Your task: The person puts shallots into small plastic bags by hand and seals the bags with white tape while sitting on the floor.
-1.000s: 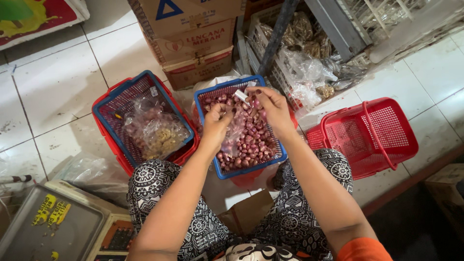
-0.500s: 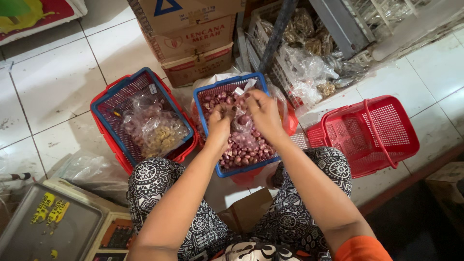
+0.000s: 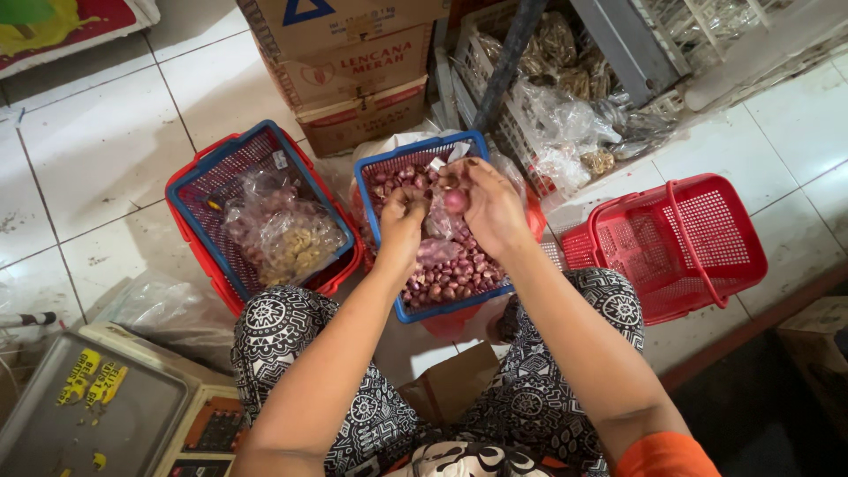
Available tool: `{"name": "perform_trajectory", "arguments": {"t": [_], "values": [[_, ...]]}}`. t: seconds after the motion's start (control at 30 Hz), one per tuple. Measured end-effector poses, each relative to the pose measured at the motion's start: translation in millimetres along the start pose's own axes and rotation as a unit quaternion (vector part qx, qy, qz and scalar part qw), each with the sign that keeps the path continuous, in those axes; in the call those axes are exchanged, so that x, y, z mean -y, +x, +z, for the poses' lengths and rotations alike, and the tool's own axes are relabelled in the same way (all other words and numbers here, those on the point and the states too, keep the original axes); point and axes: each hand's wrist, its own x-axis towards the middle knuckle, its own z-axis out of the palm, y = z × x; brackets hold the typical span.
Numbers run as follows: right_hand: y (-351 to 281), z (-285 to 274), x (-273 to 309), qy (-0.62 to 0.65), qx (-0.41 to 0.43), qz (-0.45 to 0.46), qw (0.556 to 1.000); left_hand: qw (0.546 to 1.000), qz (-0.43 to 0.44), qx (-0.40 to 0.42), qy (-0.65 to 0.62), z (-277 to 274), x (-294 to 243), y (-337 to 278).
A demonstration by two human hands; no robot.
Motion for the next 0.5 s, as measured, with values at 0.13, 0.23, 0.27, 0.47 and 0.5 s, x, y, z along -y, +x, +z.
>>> {"name": "perform_trajectory", "arguments": {"t": [0.13,0.23,0.27,0.47,0.5], "values": [[-3.2,6.5,-0.9,-0.026,0.049,-0.026,0.998,0.999,-0.03,-0.018,-0.037,0.9,0.2,1.4],[-3.6,4.3,6.2,-0.174,0.017,-0.092,0.98,0.999,-0.024,-0.006,-0.041,0.9,-2.9,1.8],[-3.9,1.9,9.6,-0.239,-0.004,-0.12,0.964,1.0,-0.015,-0.005,-0.024,-0.1,-4.2,1.0],[-8.0,-23.4,33.7,-0.804,0.009,-0.19,0.563,0.999,0.033,-0.003,0.041,-5.3,-12.7,2.6],[-7.7,-24.5,32.4,-0.811,0.017,-0.223,0.541,0.999,0.036,0.0,0.033,-6.4,-14.0,2.8]]}}
